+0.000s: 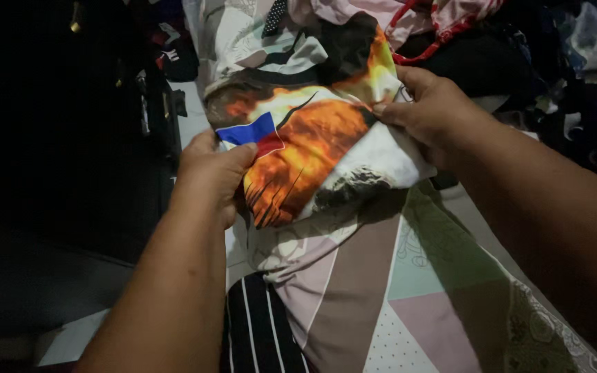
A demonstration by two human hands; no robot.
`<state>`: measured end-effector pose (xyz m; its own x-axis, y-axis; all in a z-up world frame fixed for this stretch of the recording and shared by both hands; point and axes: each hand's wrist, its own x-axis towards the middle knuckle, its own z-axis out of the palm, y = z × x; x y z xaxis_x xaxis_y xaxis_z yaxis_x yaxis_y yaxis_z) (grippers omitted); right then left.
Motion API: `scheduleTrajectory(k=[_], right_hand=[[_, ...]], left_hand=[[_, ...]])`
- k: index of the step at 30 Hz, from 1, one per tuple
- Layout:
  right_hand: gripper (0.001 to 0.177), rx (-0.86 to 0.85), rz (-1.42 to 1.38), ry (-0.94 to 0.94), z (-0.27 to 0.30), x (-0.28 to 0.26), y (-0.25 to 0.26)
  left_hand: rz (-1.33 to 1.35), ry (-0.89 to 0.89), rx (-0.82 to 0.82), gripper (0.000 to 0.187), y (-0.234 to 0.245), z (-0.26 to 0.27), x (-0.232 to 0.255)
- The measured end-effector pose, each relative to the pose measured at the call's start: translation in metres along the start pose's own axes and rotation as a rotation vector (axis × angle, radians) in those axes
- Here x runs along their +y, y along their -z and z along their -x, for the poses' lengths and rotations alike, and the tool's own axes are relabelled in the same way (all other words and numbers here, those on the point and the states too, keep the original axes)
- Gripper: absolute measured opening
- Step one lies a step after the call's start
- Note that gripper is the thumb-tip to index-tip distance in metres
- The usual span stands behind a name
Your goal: The person folds several items of clothing on a bed. They handle a graphic t-shirt, a red floral top, and a pair of dark shorts, folding each one by hand and placing them on the bed.
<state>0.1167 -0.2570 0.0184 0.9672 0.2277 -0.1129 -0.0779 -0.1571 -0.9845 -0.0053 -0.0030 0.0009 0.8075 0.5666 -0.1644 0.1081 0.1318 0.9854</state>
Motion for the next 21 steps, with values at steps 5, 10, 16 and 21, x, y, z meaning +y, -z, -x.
scheduleTrajectory(k=[5, 10, 16, 21], right_hand=[[0.058, 0.27, 0.728, 0.65, 0.02, 0.007, 0.013], [0.053, 0.107, 0.889, 1.034, 0.031, 0.028, 0.003], [0.048, -0.117, 0.586, 0.478, 0.041, 0.056, 0.013], [0.051, -0.058, 0.726, 0.494, 0.076, 0.059, 0.024]], left_hand=[[-0.922, -0.724, 0.349, 0.069, -0.018, 0.009, 0.007], [-1.163, -0.579, -0.064, 0.068, -0.082, 0.023, 0.023], [-1.299, -0.194, -0.251, 0.066, -0.108, 0.042, 0.05], [-1.291, -0.202, -0.225, 0.067, -0.111, 0.053, 0.053]])
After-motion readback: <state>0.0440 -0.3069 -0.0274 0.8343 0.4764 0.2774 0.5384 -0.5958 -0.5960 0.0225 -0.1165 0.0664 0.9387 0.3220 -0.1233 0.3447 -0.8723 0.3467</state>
